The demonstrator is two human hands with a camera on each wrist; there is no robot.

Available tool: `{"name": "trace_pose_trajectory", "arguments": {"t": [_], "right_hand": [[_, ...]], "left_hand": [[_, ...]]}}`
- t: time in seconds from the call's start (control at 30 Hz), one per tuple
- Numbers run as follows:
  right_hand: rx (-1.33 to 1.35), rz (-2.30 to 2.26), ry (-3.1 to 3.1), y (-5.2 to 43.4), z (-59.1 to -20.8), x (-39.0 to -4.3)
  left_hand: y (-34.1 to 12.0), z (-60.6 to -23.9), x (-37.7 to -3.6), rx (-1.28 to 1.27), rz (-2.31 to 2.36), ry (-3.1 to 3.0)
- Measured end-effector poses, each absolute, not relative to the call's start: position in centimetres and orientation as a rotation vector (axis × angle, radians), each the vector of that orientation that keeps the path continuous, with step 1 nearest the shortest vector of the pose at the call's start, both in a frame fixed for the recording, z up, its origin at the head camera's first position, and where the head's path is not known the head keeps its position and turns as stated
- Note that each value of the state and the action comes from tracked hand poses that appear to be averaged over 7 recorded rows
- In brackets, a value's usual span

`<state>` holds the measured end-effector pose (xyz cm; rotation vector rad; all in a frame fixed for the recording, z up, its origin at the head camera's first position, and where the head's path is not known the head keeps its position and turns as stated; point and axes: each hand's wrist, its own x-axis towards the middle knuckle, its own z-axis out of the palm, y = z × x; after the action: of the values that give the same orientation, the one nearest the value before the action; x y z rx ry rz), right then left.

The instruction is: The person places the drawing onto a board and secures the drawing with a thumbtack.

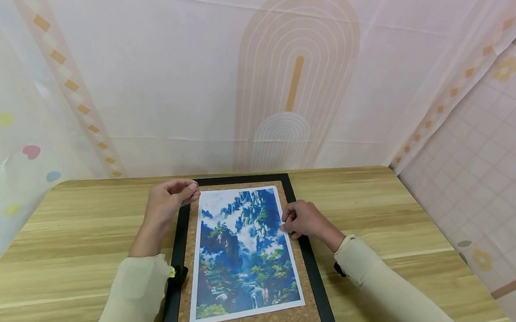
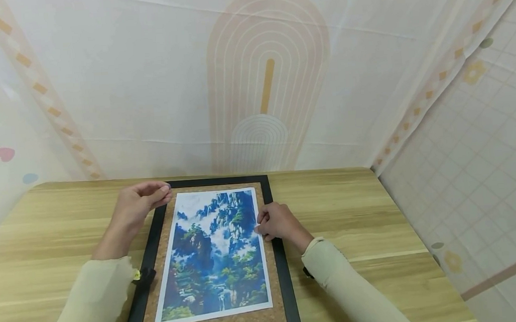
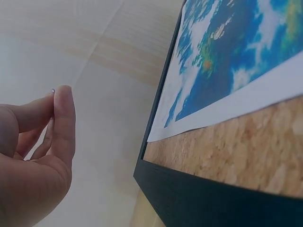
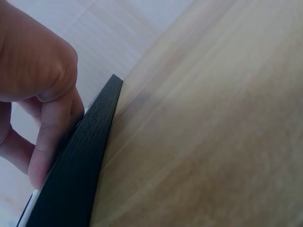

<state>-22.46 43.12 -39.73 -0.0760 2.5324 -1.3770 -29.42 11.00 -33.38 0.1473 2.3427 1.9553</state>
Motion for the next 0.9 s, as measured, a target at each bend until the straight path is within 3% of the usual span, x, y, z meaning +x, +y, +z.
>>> {"name": "trace_pose_trajectory", "arguments": {"t": [0.9], "right_hand": [[-0.074,-1.393,2.505,43.3,-39.8,-22.6]], "left_hand": [[12.9,-33.8,-30.0,0.137,1.903,2.310]]}}
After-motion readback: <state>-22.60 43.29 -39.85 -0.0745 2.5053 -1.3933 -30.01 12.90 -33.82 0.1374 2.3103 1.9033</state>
